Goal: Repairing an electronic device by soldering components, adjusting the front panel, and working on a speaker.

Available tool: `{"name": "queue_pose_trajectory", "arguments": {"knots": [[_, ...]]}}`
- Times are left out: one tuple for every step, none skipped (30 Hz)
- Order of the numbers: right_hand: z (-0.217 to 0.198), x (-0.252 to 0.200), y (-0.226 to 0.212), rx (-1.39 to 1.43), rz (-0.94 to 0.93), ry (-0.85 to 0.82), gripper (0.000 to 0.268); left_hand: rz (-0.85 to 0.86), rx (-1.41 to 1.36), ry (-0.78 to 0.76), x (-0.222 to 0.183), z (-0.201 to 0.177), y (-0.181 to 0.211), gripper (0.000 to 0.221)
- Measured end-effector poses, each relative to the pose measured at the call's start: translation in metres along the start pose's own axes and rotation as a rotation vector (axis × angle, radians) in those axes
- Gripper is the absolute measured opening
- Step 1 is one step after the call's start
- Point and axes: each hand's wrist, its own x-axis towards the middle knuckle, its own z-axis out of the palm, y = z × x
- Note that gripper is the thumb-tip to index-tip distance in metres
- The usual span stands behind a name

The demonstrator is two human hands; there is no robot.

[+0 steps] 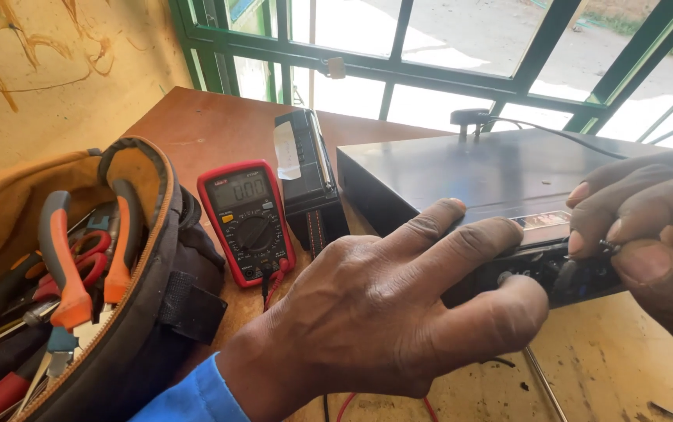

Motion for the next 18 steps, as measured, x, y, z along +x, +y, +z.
{"name": "queue_pose_trajectory", "arguments": {"knots": [[0.000,0.001,-0.003,-0.041,-0.013,-0.015,0.018,-0.031,-0.040,-0.048,-0.001,0.000,0.001,0.018],[0.004,-0.001,-0.007,-0.040,-0.014,-0.016,0.018,-0.032,-0.038,-0.048,-0.002,-0.001,0.000,0.018],[0.008,-0.004,-0.011,-0.044,0.013,0.035,0.015,-0.033,-0.066,-0.060,-0.002,-0.001,-0.001,0.020],[0.011,-0.006,-0.015,-0.051,0.041,0.088,0.013,-0.030,-0.094,-0.071,-0.002,-0.001,-0.002,0.022],[0.013,-0.005,-0.020,-0.052,0.040,0.089,0.013,-0.029,-0.093,-0.070,-0.001,-0.002,-0.003,0.022],[0.015,-0.004,-0.025,-0.031,0.045,0.082,0.012,-0.020,-0.072,-0.050,-0.001,-0.002,-0.004,0.025],[0.016,-0.003,-0.030,-0.011,0.050,0.075,0.011,-0.012,-0.052,-0.030,0.000,-0.002,-0.005,0.029],[0.018,-0.002,-0.032,-0.014,0.052,0.080,0.011,-0.007,-0.055,-0.030,0.001,-0.002,-0.005,0.029],[0.020,-0.002,-0.034,0.049,0.057,0.110,0.010,-0.009,-0.069,-0.041,0.002,-0.002,-0.006,0.029],[0.021,-0.001,-0.036,0.110,0.060,0.141,0.010,-0.010,-0.082,-0.051,0.003,-0.002,-0.007,0.029],[0.020,0.001,-0.037,0.106,0.061,0.146,0.010,-0.003,-0.085,-0.050,0.003,-0.002,-0.008,0.029],[0.019,0.003,-0.039,0.110,0.051,0.127,0.012,-0.015,-0.081,-0.072,0.004,-0.002,-0.008,0.031],[0.018,0.005,-0.041,0.114,0.041,0.108,0.015,-0.026,-0.076,-0.094,0.004,-0.002,-0.009,0.033],[0.018,0.008,-0.044,0.111,0.040,0.113,0.015,-0.021,-0.076,-0.092,0.005,-0.002,-0.010,0.033],[0.019,0.010,-0.048,0.099,0.058,0.122,0.014,-0.013,-0.077,-0.087,0.006,-0.001,-0.010,0.034],[0.020,0.011,-0.052,0.091,0.080,0.132,0.013,-0.008,-0.077,-0.087,0.006,-0.001,-0.009,0.035],[0.021,0.010,-0.051,0.092,0.080,0.135,0.013,-0.005,-0.077,-0.089,0.006,-0.001,-0.010,0.035],[0.020,0.009,-0.050,0.090,0.078,0.135,0.013,0.005,-0.089,-0.067,0.007,-0.001,-0.010,0.031]]}}
